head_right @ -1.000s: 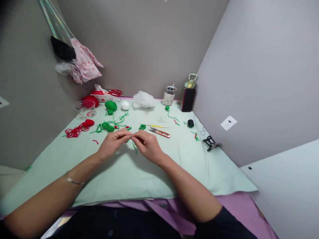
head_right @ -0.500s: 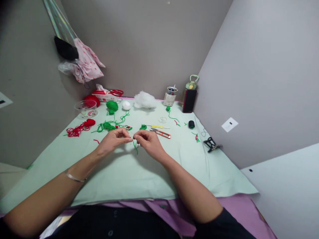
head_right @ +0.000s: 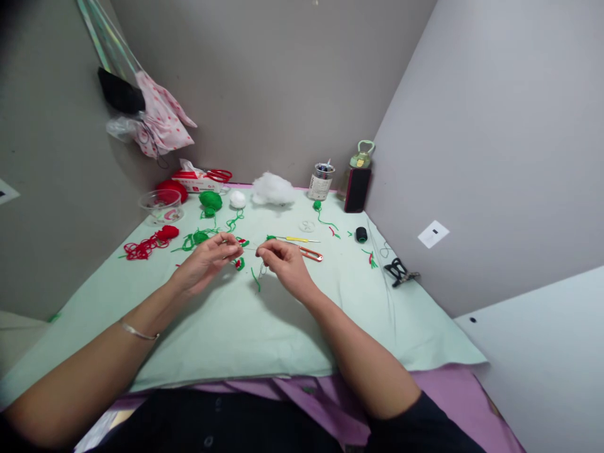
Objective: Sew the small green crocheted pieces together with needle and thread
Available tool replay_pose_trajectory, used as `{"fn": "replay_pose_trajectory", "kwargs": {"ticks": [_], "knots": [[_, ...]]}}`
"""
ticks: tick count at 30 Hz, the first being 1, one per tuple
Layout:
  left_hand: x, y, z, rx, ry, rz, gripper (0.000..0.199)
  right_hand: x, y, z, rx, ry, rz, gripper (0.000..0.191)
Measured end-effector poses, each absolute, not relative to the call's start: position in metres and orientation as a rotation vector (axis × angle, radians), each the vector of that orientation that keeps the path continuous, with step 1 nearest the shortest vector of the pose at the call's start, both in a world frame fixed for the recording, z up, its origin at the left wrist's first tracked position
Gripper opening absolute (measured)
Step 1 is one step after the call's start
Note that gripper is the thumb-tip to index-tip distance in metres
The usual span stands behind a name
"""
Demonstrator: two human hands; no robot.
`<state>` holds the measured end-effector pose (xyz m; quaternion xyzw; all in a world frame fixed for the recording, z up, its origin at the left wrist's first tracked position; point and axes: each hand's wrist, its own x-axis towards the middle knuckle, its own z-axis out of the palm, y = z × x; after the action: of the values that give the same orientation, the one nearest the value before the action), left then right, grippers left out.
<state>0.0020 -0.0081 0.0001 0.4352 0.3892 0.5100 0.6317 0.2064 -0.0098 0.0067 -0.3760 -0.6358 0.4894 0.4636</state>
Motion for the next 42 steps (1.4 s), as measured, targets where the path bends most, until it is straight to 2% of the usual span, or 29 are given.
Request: {"fn": "replay_pose_trajectory", "kwargs": {"ticks": [5,8,13,17,19,25,28,31,36,42], "knots": [[0.003,-0.007,-0.004,1.296,1.002,1.096,0.021,0.207,-0.009,0.008,-0.923,-1.475,1.199,0.028],[0.005,-0.009,-0.002,1.397,1.046,1.019,0.022,0.208,-0.009,0.009,-0.933,-1.437,1.183,0.029],[0.006,-0.009,-0.005,1.377,1.022,0.940,0.026,0.211,-0.007,0.010,-0.966,-1.403,1.147,0.027],[0.004,-0.008,-0.004,1.139,0.822,0.956,0.024,0.212,-0.005,0.007,-0.994,-1.443,1.091,0.024],[0.002,-0.008,0.000,1.008,0.723,0.979,0.025,0.210,-0.006,0.004,-0.991,-1.544,0.967,0.022],[0.000,-0.007,0.001,0.875,0.690,1.037,0.027,0.198,-0.018,-0.014,-0.715,-2.101,0.279,0.023],[0.004,-0.009,-0.004,0.940,0.813,1.023,0.029,0.194,-0.022,-0.019,-0.651,-2.196,0.157,0.024],[0.009,-0.011,-0.007,1.194,0.942,1.043,0.026,0.194,-0.022,-0.019,-0.640,-2.121,0.250,0.021],[0.011,-0.015,-0.007,1.709,1.060,1.164,0.021,0.199,-0.016,-0.010,-0.842,-1.948,0.610,0.017],[0.009,-0.013,-0.012,1.785,1.034,1.125,0.018,0.201,-0.013,-0.001,-1.006,-1.795,0.986,0.022]]}}
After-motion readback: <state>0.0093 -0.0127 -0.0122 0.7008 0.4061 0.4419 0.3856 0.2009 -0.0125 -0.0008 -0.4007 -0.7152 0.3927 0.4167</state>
